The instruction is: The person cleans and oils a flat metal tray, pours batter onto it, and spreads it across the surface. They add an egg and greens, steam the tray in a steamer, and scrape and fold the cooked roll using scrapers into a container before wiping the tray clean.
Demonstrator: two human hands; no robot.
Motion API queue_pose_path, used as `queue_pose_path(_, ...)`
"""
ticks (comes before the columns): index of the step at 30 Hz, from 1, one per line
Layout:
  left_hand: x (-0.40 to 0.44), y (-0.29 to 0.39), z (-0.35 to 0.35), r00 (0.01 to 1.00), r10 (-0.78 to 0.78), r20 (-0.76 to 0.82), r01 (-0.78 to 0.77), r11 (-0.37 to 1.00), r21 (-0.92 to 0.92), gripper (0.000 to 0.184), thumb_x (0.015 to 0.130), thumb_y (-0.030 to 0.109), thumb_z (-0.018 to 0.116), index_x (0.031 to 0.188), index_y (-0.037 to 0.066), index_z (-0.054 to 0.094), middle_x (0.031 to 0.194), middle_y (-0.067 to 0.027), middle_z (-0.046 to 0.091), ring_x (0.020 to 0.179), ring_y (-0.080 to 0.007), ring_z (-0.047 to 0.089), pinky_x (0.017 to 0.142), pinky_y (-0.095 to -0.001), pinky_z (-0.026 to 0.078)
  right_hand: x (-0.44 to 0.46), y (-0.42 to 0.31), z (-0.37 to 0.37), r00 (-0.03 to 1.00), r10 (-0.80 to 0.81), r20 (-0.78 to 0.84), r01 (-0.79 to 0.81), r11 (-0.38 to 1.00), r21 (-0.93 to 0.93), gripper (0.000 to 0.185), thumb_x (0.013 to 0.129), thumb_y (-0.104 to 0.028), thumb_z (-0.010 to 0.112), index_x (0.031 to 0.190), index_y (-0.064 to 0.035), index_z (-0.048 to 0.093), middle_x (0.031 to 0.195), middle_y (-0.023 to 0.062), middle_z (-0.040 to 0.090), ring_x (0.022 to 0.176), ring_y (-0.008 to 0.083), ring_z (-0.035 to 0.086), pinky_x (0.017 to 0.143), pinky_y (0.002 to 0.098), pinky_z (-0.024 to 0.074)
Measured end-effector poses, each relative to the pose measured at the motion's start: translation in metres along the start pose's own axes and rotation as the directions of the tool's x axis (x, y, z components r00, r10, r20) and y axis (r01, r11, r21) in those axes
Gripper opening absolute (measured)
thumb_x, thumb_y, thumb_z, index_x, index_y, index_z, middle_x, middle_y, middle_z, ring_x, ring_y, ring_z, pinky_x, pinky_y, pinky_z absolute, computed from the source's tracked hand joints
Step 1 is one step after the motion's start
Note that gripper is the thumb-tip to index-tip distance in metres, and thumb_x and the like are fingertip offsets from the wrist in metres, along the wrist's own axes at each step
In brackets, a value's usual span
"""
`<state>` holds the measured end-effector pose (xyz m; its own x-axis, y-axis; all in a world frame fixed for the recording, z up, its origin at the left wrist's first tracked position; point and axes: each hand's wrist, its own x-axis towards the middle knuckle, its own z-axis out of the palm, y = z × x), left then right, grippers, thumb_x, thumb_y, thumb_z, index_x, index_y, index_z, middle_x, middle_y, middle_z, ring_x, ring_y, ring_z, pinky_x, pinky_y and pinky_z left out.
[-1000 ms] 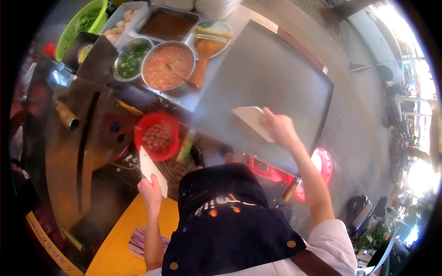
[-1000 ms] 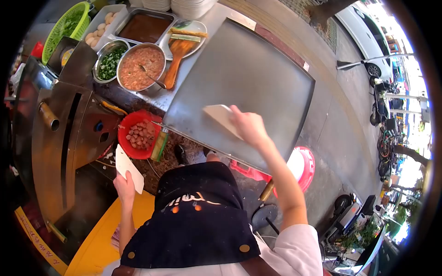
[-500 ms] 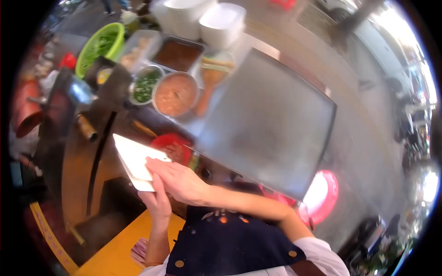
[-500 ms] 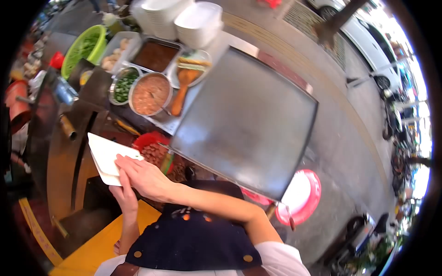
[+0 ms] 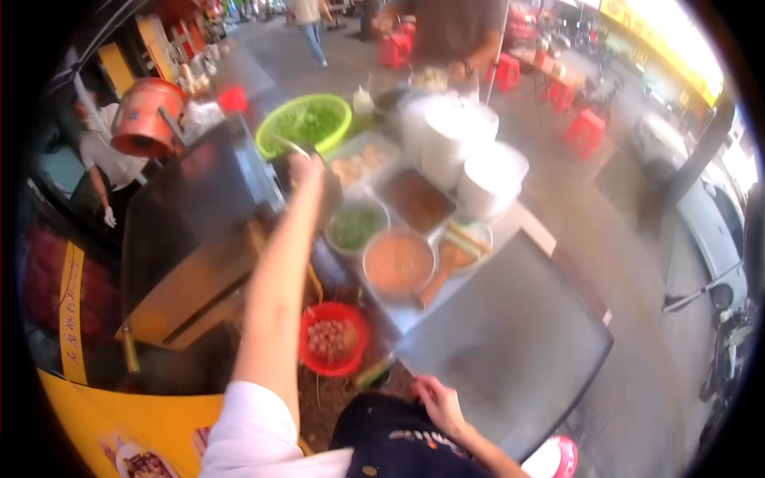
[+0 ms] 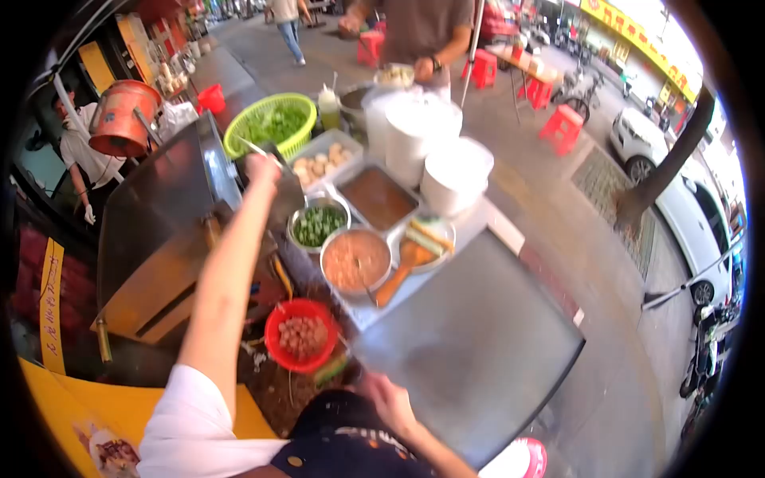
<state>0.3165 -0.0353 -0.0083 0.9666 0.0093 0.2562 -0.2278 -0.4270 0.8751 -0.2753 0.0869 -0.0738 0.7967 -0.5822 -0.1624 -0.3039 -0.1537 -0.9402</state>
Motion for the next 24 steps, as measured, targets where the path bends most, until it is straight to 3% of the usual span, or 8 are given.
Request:
queue_pose_path(3, -0.138, 0.031, 0.005, 0.933, 0.360, 0.021, -0.336, 0.889, -0.311, 0.031, 0.081, 0.016, 0.064, 0.107, 0.003, 0.052, 0.092, -0.0112, 0.061, 0.084, -0.0221, 0.061, 0.073, -0.0370, 0.049, -0.009, -0.001, 0.002, 0.977, 0.182, -0.113, -0.161, 0.971, 0.175, 0.024, 0.096, -0.009, 0.051, 0.117, 0.0003, 0.058, 0.095, 0.0099, 0.070, 0.078, 0.0132, 0.066, 0.070, 0.0258, 0.0537)
queue_pose_path(4, -0.198, 0.047, -0.029, 0.902, 0.377, 0.208, -0.289, 0.888, -0.357, 0.025, 0.086, 0.009, 0.057, 0.108, -0.002, 0.051, 0.100, -0.0170, 0.058, 0.094, -0.0310, 0.057, 0.082, -0.0408, 0.046, -0.012, -0.001, 0.002, 0.974, 0.194, -0.117, -0.173, 0.971, 0.167, 0.025, 0.096, -0.009, 0.051, 0.118, 0.0002, 0.057, 0.096, 0.0107, 0.070, 0.079, 0.0141, 0.067, 0.069, 0.0262, 0.0539)
queue_pose_path(8, -0.345, 0.012, -0.126, 0.690, 0.281, 0.668, 0.094, 0.879, -0.467, 0.029, 0.095, 0.018, 0.055, 0.118, 0.000, 0.050, 0.111, -0.0132, 0.060, 0.099, -0.0216, 0.061, 0.084, -0.0345, 0.049, -0.008, 0.027, 0.004, 0.956, 0.011, -0.292, -0.047, 0.992, -0.116, 0.031, 0.095, -0.008, 0.051, 0.125, 0.0000, 0.054, 0.105, 0.0157, 0.066, 0.089, 0.0201, 0.066, 0.071, 0.0287, 0.0544)
queue_pose_path(11, -0.404, -0.033, -0.182, 0.225, 0.018, 0.974, 0.780, 0.596, -0.191, 0.037, 0.095, 0.033, 0.056, 0.118, 0.005, 0.052, 0.112, -0.0079, 0.060, 0.105, -0.0189, 0.058, 0.090, -0.0324, 0.046, 0.012, -0.036, 0.016, 0.924, -0.273, -0.267, 0.126, 0.878, -0.461, 0.047, 0.089, -0.021, 0.060, 0.132, -0.0040, 0.049, 0.128, 0.0195, 0.053, 0.119, 0.0302, 0.052, 0.095, 0.0455, 0.0426)
queue_pose_path(13, -0.395, -0.046, -0.207, -0.408, 0.059, 0.911, 0.912, 0.057, 0.405, 0.048, 0.096, 0.048, 0.047, 0.121, 0.008, 0.051, 0.116, -0.0073, 0.059, 0.109, -0.0206, 0.056, 0.094, -0.0349, 0.044, 0.026, -0.061, 0.028, 0.898, -0.439, -0.014, 0.341, 0.718, -0.606, 0.057, 0.085, -0.030, 0.064, 0.134, -0.0065, 0.047, 0.136, 0.0180, 0.046, 0.131, 0.0318, 0.041, 0.106, 0.0533, 0.0308)
queue_pose_path(17, -0.345, -0.018, -0.223, -0.390, 0.141, 0.910, 0.913, -0.071, 0.402, 0.071, 0.096, 0.058, 0.030, 0.130, -0.003, 0.043, 0.134, -0.0217, 0.048, 0.124, -0.0310, 0.047, 0.105, -0.0435, 0.037, 0.033, -0.058, 0.045, 0.900, -0.412, 0.143, 0.375, 0.564, -0.736, 0.063, 0.081, -0.041, 0.065, 0.136, -0.0139, 0.048, 0.144, 0.0045, 0.042, 0.136, 0.0241, 0.035, 0.111, 0.0554, 0.0168)
queue_pose_path(20, -0.342, -0.047, -0.225, -0.462, 0.025, 0.887, 0.885, 0.078, 0.459, 0.066, 0.098, 0.053, 0.033, 0.129, -0.005, 0.041, 0.125, -0.0212, 0.053, 0.117, -0.0296, 0.052, 0.101, -0.0423, 0.041, 0.008, -0.033, 0.053, 0.909, -0.403, 0.108, 0.324, 0.519, -0.791, 0.056, 0.081, -0.038, 0.067, 0.130, -0.0163, 0.053, 0.140, -0.0024, 0.047, 0.136, 0.0236, 0.034, 0.110, 0.0592, 0.0150)
queue_pose_path(24, -0.366, -0.080, -0.233, -0.103, 0.003, 0.995, 0.721, 0.689, 0.072, 0.030, 0.097, 0.016, 0.051, 0.123, 0.002, 0.046, 0.111, -0.0155, 0.059, 0.103, -0.0224, 0.059, 0.089, -0.0313, 0.048, -0.054, 0.011, 0.066, 0.962, -0.228, -0.152, 0.027, 0.629, -0.777, 0.049, 0.080, -0.028, 0.069, 0.124, -0.0102, 0.056, 0.134, 0.0034, 0.051, 0.128, 0.0268, 0.042, 0.108, 0.0566, 0.0217)
